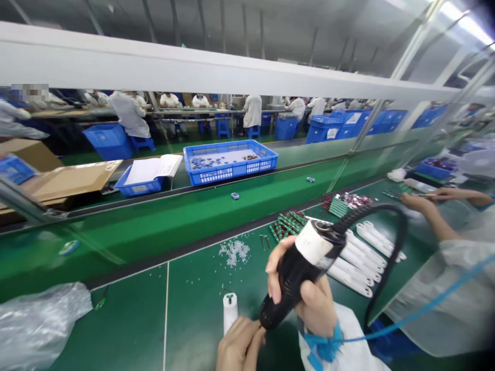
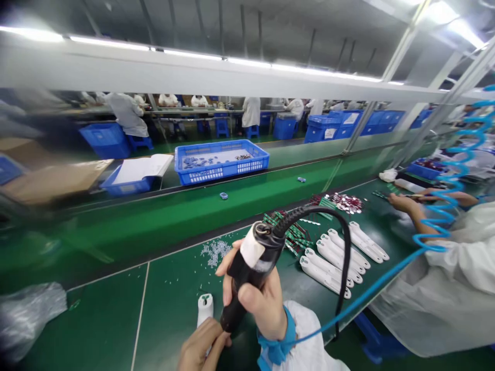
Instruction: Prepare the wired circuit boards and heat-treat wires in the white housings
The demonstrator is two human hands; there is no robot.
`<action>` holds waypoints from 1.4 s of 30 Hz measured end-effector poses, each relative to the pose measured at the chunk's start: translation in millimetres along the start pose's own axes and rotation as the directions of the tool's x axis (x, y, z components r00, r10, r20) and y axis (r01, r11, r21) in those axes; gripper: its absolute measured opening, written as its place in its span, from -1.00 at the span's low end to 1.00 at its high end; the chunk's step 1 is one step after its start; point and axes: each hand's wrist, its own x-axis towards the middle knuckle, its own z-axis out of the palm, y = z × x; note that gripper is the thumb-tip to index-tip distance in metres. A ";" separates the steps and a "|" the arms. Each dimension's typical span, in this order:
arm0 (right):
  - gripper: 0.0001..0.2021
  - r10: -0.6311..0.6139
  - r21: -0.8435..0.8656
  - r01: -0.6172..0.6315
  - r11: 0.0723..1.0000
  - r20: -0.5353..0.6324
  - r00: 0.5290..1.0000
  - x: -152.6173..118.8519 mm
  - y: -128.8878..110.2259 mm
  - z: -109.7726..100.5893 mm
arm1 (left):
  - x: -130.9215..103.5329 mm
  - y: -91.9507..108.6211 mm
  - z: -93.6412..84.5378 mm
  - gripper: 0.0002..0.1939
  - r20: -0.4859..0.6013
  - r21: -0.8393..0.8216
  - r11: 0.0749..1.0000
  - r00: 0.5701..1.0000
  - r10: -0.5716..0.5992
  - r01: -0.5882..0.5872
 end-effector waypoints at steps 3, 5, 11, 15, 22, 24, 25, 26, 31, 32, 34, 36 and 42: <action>-0.46 -0.019 0.117 -0.021 0.993 0.327 0.945 4.8 0.1 0.6 | 3.1 12.4 -5.7 -0.69 0.031 -0.007 1.000 1.000 0.001 0.000; -0.51 0.044 0.135 -0.114 0.984 0.437 0.898 5.9 4.8 1.2 | 3.9 19.4 -9.6 -0.72 -0.005 0.047 0.998 0.999 -0.032 0.032; -0.70 0.174 -0.042 -0.170 0.985 0.150 0.973 4.0 31.4 10.8 | -3.2 21.4 -20.4 -0.72 -0.172 0.298 0.947 0.983 -0.068 0.118; -0.75 0.141 -0.115 -0.142 0.983 -0.020 0.990 15.7 53.5 13.5 | -18.3 -3.1 -19.3 -0.63 -0.242 0.415 0.874 0.956 -0.163 0.254; -0.77 0.191 -0.181 -0.205 0.962 -0.095 0.977 29.8 83.8 11.6 | -28.5 -30.7 -0.2 -0.43 -0.132 0.512 0.816 0.963 -0.234 0.268; -0.75 0.216 -0.201 -0.235 0.951 -0.111 0.970 30.0 88.5 11.9 | -27.1 -32.2 3.2 -0.44 -0.127 0.541 0.795 0.961 -0.244 0.274; -0.75 0.226 -0.207 -0.247 0.947 -0.117 0.967 30.1 90.6 11.9 | -26.5 -33.1 4.4 -0.44 -0.125 0.549 0.789 0.961 -0.248 0.276; -0.74 0.235 -0.213 -0.256 0.943 -0.122 0.964 30.2 92.5 11.9 | -26.2 -34.0 5.4 -0.45 -0.124 0.551 0.787 0.960 -0.252 0.277; -0.76 0.251 -0.225 -0.274 0.935 -0.127 0.960 31.2 99.1 11.7 | -28.8 -37.6 7.9 -0.46 -0.125 0.543 0.786 0.954 -0.271 0.295; -0.76 0.250 -0.225 -0.272 0.936 -0.121 0.961 31.1 99.5 11.9 | -29.8 -37.7 8.2 -0.45 -0.124 0.544 0.786 0.954 -0.272 0.295; -0.77 0.250 -0.224 -0.268 0.937 -0.107 0.962 30.9 99.8 12.3 | -31.8 -37.5 8.6 -0.44 -0.117 0.546 0.786 0.955 -0.272 0.291; -0.78 0.249 -0.222 -0.264 0.939 -0.095 0.964 30.8 100.1 12.4 | -32.9 -37.3 9.0 -0.42 -0.110 0.547 0.784 0.954 -0.278 0.292; -0.79 0.227 -0.200 -0.237 0.951 -0.072 0.971 33.0 100.8 11.4 | -30.8 -36.0 9.0 -0.41 -0.106 0.547 0.777 0.947 -0.305 0.312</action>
